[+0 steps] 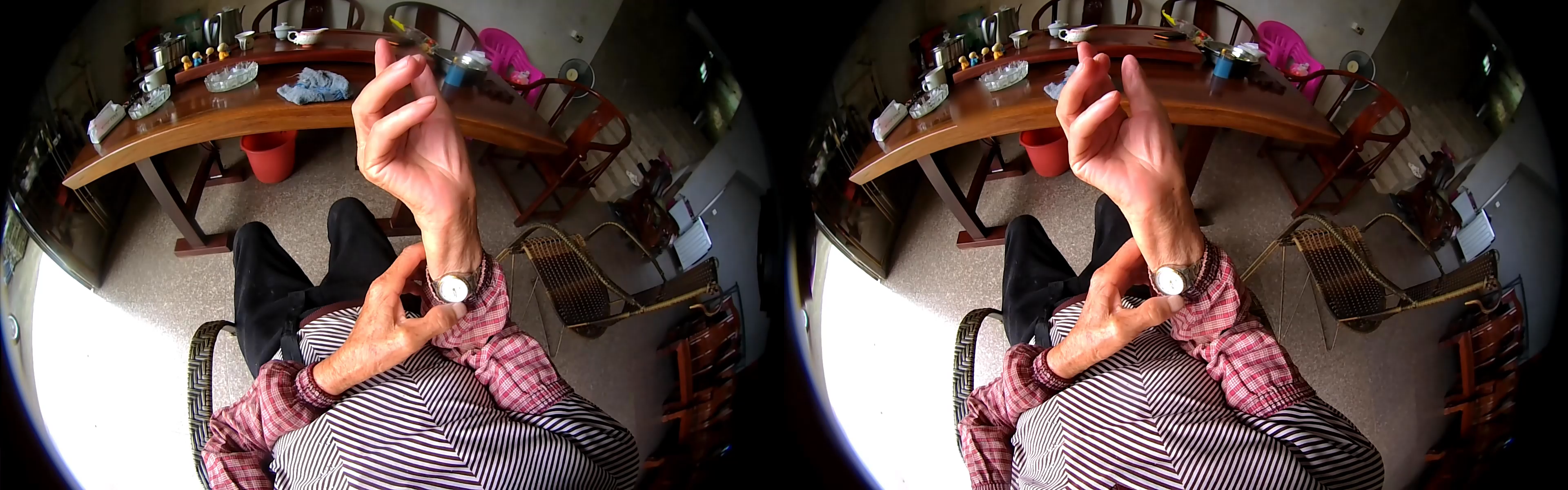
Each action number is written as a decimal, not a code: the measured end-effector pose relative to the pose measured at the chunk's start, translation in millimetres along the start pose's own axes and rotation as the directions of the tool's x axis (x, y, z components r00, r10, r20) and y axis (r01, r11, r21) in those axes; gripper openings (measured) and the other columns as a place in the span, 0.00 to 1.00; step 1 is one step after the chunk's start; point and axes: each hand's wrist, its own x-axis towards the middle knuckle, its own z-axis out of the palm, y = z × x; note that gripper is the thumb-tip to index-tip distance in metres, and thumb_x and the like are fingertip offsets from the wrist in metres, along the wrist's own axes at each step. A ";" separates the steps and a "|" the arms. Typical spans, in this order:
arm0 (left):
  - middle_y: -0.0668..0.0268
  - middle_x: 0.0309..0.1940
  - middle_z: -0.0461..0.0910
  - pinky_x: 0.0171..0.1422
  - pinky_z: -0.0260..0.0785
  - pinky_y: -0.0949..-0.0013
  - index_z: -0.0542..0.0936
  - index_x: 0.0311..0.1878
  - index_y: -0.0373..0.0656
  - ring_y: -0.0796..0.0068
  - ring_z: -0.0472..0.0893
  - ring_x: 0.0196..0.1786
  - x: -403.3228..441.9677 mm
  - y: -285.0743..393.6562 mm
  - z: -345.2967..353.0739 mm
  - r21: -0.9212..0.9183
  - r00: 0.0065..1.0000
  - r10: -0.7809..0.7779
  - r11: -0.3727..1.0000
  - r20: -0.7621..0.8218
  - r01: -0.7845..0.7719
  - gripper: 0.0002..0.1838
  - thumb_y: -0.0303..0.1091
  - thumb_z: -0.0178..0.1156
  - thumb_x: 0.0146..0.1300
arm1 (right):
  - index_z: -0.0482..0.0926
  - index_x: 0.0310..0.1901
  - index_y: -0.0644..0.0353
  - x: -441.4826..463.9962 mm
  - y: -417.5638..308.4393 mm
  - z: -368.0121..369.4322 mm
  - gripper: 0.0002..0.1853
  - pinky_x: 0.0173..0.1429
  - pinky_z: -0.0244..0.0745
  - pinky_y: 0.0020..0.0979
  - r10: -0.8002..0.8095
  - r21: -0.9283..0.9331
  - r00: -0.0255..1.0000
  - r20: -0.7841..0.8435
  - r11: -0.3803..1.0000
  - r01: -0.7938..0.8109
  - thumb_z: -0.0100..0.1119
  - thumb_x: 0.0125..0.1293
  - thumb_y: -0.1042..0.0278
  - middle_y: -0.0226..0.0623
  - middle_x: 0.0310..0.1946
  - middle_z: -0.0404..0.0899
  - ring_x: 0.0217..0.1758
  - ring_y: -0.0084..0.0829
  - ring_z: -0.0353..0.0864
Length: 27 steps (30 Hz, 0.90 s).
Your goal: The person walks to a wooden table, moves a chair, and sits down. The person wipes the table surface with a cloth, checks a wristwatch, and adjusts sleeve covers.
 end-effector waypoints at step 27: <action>0.59 0.40 0.80 0.54 0.68 0.65 0.69 0.61 0.33 0.69 0.78 0.45 -1.7 0.0 -3.1 -0.036 0.999 -0.008 0.999 0.031 0.009 0.31 0.33 0.66 0.54 | 0.83 0.46 0.67 -2.4 2.7 -2.5 0.14 0.33 0.84 0.23 0.007 0.033 1.000 -0.009 0.999 -0.007 0.60 0.66 0.65 0.35 0.30 0.83 0.39 0.24 0.82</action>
